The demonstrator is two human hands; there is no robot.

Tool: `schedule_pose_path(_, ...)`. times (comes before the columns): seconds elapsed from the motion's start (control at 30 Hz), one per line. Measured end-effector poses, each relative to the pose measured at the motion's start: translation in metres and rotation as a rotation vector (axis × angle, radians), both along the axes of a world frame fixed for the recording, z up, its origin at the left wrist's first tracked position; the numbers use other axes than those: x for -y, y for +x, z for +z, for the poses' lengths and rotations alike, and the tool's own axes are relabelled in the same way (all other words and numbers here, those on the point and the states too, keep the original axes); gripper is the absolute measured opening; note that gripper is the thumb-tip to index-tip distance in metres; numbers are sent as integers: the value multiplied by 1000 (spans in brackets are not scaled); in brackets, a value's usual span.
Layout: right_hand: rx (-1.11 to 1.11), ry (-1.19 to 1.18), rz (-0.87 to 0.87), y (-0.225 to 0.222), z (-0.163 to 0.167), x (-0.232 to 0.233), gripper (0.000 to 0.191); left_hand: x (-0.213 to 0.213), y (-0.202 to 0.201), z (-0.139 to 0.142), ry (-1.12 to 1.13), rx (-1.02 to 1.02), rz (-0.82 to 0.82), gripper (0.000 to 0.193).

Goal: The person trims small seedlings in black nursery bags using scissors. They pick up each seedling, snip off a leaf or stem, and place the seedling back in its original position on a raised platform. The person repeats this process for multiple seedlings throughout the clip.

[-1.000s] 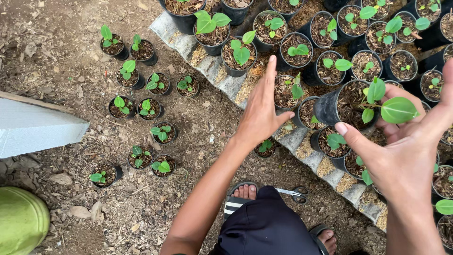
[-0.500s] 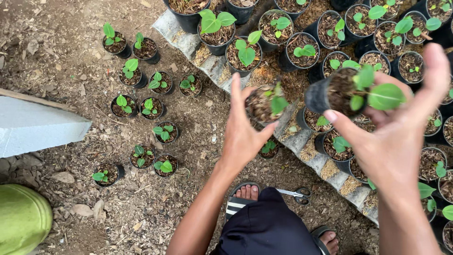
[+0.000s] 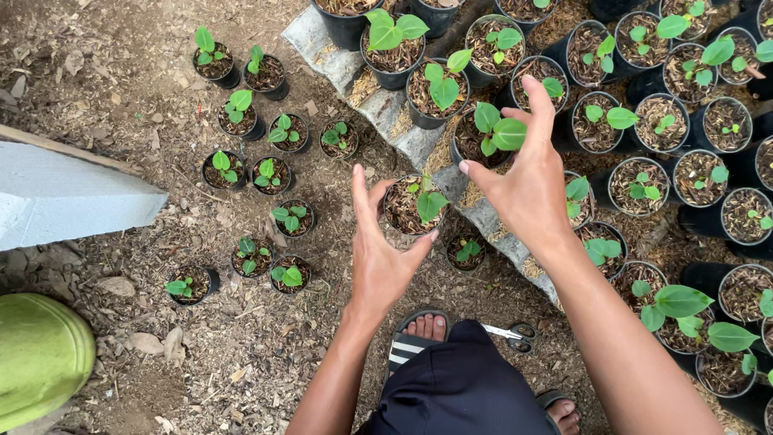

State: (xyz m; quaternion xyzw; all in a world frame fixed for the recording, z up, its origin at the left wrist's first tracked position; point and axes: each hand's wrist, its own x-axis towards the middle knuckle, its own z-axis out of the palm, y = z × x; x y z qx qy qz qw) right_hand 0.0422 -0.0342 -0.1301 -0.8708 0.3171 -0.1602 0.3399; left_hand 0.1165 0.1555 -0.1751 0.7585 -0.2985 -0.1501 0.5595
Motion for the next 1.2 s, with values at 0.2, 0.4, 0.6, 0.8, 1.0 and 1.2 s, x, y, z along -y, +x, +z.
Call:
schedule_pose_path(0.2, 22, -81, 13, 3, -9, 4, 114, 3, 0, -1, -12, -46, -34, 127)
schedule_pose_path(0.4, 41, -68, 22, 5, -12, 5, 113, 6, 0, -4, -20, -46, -37, 126)
schedule_pose_path(0.6, 18, -192, 58, 4, -5, 3, 118, 7, -2, -3, -34, -68, -43, 125)
schedule_pose_path(0.8, -73, -119, -37, -38, 30, 3, 92, 8, -4, -4, -34, -29, -63, 125)
schedule_pose_path(1.0, -400, -175, -189, -91, 66, 23, 98, 21, -17, 0, -47, -57, -130, 123)
schedule_pose_path(1.2, -437, -106, -118, -99, 49, 11, 115, 45, -38, 1, -96, -54, -199, 119)
